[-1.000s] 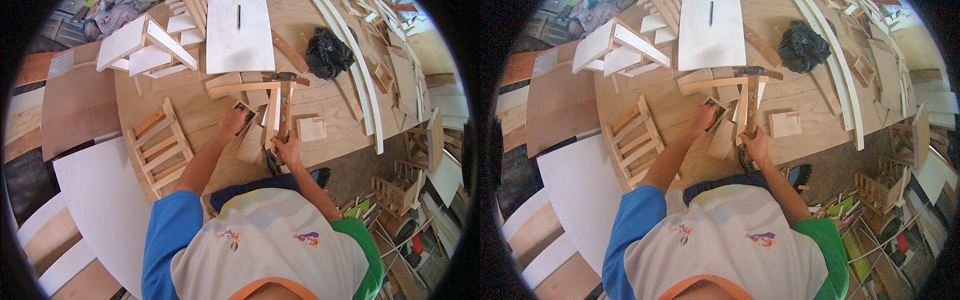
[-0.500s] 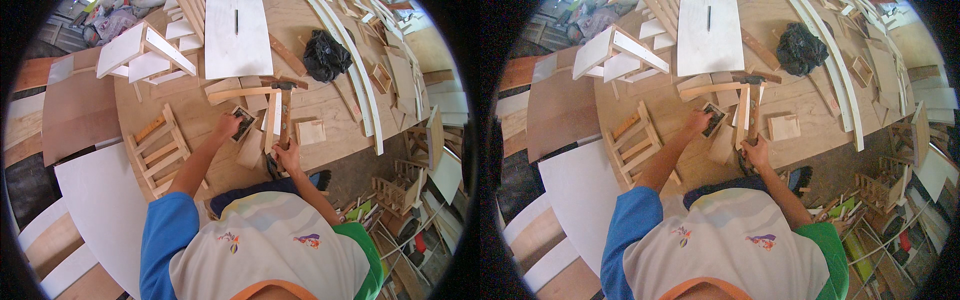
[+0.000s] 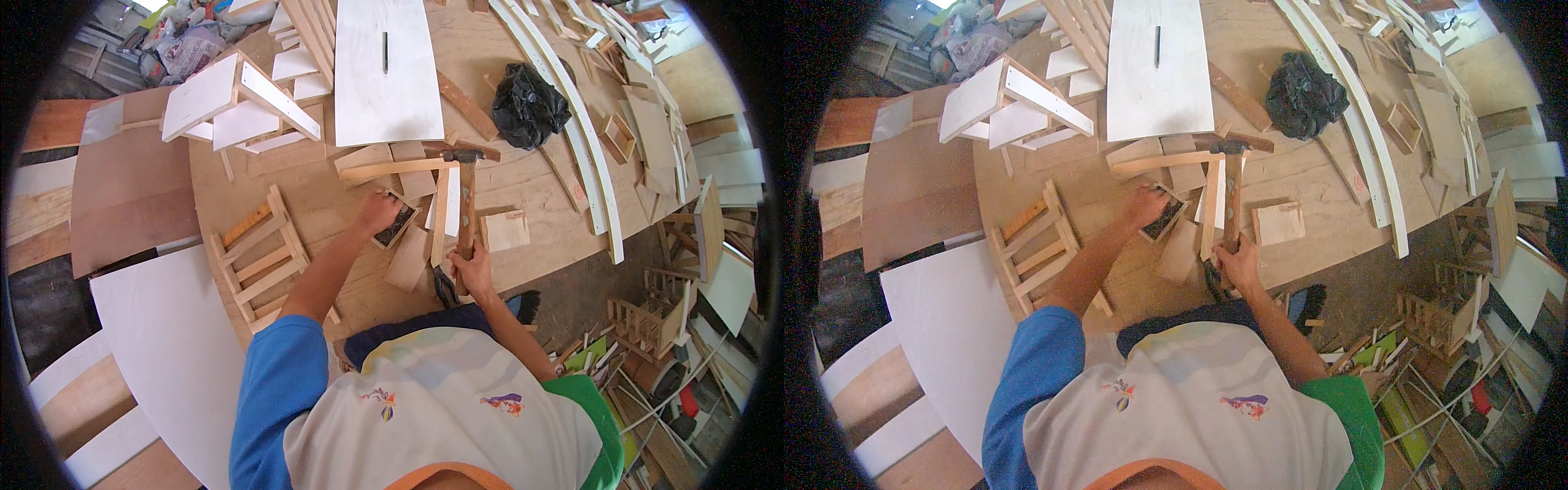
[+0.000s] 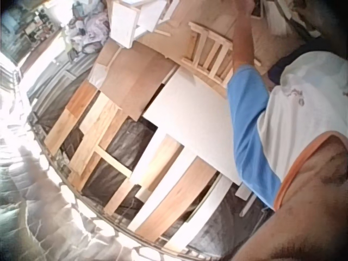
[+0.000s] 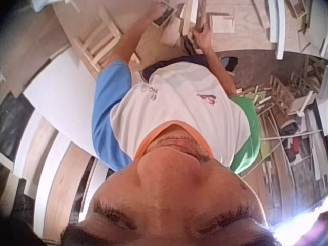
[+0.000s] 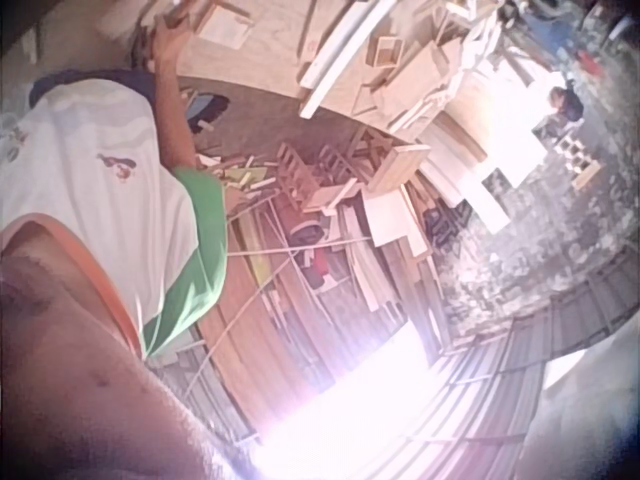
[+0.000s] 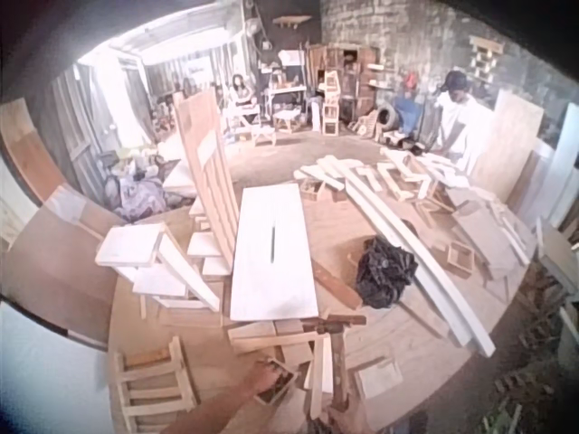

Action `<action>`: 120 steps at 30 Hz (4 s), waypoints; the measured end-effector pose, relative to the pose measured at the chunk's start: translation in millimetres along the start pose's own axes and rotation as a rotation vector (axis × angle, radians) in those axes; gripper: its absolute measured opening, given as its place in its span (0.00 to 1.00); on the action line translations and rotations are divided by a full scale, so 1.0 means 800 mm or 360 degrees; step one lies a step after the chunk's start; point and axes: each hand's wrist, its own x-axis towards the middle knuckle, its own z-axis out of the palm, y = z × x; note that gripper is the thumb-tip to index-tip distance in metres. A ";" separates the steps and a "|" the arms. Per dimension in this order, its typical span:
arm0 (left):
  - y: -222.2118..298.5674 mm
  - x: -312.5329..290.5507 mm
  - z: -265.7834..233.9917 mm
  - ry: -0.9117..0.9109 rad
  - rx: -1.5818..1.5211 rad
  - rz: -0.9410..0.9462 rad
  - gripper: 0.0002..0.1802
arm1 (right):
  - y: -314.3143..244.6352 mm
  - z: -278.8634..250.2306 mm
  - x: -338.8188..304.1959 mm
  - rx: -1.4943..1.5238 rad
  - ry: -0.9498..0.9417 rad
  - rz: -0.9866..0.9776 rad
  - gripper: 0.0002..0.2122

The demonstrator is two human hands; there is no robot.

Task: The person hammers nails into a wooden frame on a workbench. They pick up a wooden slat, position it onto the frame, and secure it by hammering a nail from a container into the joint.

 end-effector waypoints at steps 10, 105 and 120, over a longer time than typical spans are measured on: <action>-0.002 0.003 0.013 0.0064 0.0173 0.0168 0.05 | 0.003 -0.001 -0.009 0.0017 0.0007 0.0098 0.09; 0.144 -0.732 -0.114 0.1341 -0.1664 -0.2250 0.09 | 0.116 0.543 -0.299 -0.0294 -0.1069 -0.0413 0.19; 0.025 -0.747 -0.015 0.1257 -0.1497 -0.1943 0.06 | 0.167 0.628 -0.251 -0.0261 -0.0864 -0.0379 0.20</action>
